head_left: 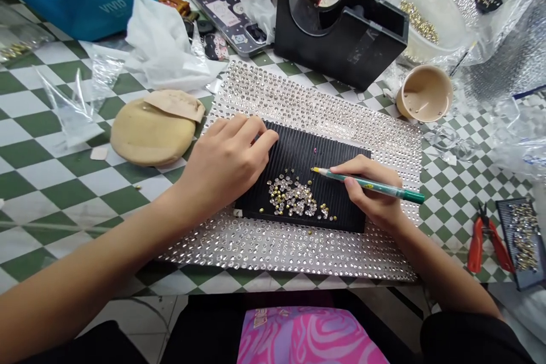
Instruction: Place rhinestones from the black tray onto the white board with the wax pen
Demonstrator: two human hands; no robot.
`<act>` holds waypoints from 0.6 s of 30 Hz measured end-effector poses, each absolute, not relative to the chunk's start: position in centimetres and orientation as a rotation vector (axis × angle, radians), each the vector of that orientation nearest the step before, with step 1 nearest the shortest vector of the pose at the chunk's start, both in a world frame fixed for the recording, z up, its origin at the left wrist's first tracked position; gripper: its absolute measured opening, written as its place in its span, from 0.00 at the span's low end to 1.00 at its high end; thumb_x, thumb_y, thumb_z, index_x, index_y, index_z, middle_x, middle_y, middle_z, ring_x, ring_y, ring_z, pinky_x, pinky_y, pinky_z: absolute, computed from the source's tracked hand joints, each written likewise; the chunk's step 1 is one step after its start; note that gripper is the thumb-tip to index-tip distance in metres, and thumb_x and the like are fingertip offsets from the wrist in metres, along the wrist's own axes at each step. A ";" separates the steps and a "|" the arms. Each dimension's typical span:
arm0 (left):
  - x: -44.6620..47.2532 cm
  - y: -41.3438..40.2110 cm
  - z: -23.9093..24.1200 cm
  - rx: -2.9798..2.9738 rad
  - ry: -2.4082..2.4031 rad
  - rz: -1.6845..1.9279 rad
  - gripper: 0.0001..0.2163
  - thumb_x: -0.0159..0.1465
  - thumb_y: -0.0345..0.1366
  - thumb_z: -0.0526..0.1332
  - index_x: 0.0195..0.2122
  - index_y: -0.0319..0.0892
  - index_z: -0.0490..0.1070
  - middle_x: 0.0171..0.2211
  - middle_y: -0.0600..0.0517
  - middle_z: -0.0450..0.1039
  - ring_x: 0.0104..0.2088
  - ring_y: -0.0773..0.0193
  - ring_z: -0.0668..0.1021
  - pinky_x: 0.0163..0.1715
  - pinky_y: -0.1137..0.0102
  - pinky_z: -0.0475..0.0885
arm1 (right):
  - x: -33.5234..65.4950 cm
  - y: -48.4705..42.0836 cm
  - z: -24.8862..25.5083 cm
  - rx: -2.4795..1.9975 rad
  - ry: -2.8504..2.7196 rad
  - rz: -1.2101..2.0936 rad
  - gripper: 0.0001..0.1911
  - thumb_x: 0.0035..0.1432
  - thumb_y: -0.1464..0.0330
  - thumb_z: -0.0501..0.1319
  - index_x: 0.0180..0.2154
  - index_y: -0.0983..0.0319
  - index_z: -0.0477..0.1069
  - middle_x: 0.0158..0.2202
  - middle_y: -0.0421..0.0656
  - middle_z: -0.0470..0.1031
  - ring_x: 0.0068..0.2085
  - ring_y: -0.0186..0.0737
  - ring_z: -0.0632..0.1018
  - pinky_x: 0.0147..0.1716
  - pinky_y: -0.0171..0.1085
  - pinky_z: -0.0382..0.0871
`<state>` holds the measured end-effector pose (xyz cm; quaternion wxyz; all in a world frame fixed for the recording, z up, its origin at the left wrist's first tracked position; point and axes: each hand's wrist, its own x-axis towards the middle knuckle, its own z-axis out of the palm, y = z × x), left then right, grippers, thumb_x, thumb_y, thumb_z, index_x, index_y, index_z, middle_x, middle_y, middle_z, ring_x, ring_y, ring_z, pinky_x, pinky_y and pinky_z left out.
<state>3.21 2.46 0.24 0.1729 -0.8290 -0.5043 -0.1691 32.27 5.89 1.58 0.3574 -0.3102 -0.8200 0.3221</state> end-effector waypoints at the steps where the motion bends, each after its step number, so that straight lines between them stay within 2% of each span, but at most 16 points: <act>1: 3.2 2.5 0.3 -2.350 -1.428 -0.473 0.11 0.76 0.27 0.55 0.43 0.42 0.77 0.38 0.46 0.80 0.39 0.55 0.81 0.37 0.61 0.72 | 32.3 5.9 1.6 -0.795 -2.121 0.829 0.11 0.68 0.75 0.65 0.44 0.57 0.84 0.38 0.39 0.88 0.36 0.33 0.85 0.37 0.33 0.79; 8: 3.4 2.4 0.5 -2.303 -1.384 -0.492 0.09 0.75 0.26 0.56 0.43 0.41 0.77 0.38 0.46 0.81 0.37 0.55 0.82 0.35 0.60 0.75 | 32.0 6.1 1.6 -0.748 -2.195 0.762 0.10 0.70 0.74 0.65 0.45 0.56 0.83 0.39 0.40 0.88 0.37 0.33 0.85 0.38 0.33 0.80; 18: 3.4 2.5 0.4 -2.363 -1.465 -0.449 0.12 0.76 0.27 0.54 0.44 0.42 0.78 0.40 0.45 0.81 0.40 0.55 0.80 0.38 0.60 0.71 | 31.8 5.8 1.5 -0.690 -2.250 0.688 0.11 0.71 0.74 0.65 0.49 0.55 0.83 0.39 0.40 0.88 0.35 0.35 0.82 0.37 0.37 0.80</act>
